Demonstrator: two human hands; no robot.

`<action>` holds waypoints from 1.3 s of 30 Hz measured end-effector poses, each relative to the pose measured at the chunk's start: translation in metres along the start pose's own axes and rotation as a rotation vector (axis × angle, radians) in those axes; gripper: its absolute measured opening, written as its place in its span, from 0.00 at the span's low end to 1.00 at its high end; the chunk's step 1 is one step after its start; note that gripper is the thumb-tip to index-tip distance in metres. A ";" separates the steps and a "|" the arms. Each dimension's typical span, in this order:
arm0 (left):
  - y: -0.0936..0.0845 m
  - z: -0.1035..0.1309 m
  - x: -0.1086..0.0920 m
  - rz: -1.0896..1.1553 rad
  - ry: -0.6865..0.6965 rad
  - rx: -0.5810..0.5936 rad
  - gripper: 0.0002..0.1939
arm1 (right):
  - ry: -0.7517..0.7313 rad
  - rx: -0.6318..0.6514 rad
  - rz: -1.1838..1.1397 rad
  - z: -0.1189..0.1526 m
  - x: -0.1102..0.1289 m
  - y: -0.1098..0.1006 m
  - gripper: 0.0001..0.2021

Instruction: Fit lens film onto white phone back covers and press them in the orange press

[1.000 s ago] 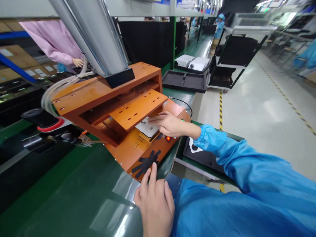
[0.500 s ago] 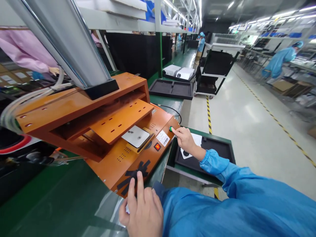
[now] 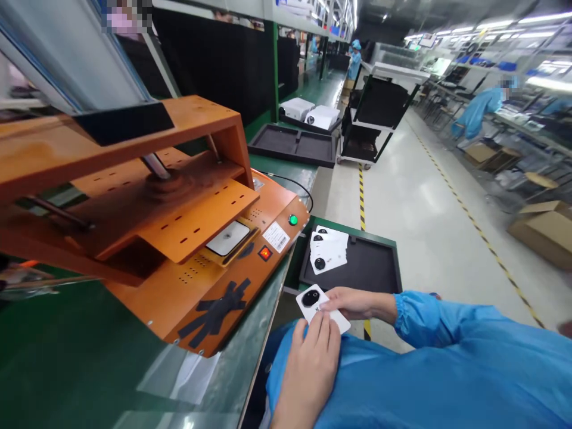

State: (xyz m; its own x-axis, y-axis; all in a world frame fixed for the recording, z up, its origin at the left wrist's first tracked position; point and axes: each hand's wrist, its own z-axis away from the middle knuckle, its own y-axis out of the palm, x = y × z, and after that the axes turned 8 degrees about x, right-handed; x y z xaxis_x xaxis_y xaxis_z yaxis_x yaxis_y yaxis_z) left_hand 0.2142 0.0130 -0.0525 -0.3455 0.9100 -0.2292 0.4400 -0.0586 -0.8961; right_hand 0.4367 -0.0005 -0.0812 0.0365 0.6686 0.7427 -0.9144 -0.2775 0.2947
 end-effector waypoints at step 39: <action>-0.124 0.200 0.197 -0.219 -1.478 -0.438 0.10 | -1.445 0.409 1.498 -0.111 0.088 0.180 0.10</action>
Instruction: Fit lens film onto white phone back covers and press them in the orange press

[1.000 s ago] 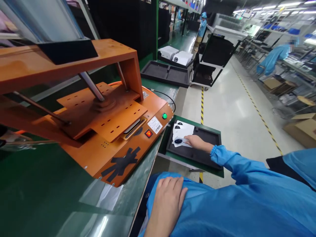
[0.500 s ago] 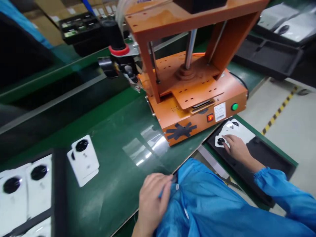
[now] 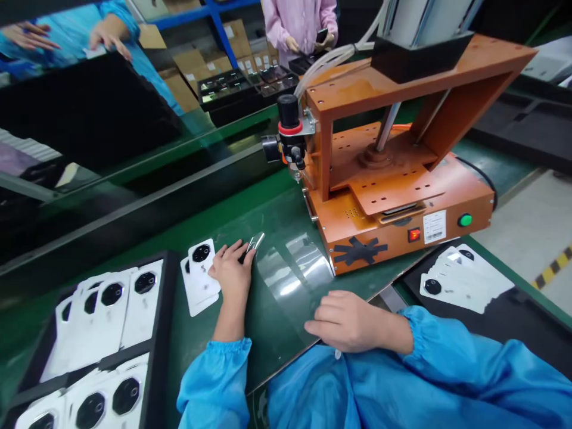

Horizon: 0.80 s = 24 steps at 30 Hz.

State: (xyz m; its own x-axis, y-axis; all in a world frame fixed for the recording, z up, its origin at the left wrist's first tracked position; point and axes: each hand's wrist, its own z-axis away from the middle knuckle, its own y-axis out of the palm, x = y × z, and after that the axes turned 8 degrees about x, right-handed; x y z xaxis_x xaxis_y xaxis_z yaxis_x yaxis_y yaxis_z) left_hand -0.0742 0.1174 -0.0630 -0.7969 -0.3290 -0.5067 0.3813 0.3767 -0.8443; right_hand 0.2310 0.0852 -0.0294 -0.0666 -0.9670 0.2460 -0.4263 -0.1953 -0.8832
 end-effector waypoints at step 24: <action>-0.045 0.099 -0.062 0.219 0.450 -0.118 0.12 | 0.042 -0.241 0.363 -0.083 -0.038 -0.022 0.09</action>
State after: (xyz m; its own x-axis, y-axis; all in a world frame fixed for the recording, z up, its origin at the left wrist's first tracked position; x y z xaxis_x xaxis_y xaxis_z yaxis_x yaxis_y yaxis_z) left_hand 0.0045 0.0351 -0.0109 -0.8368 0.1637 -0.5224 0.5271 0.4987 -0.6881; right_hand 0.1683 0.1395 0.0143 -0.2854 -0.9575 -0.0423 -0.5666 0.2042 -0.7983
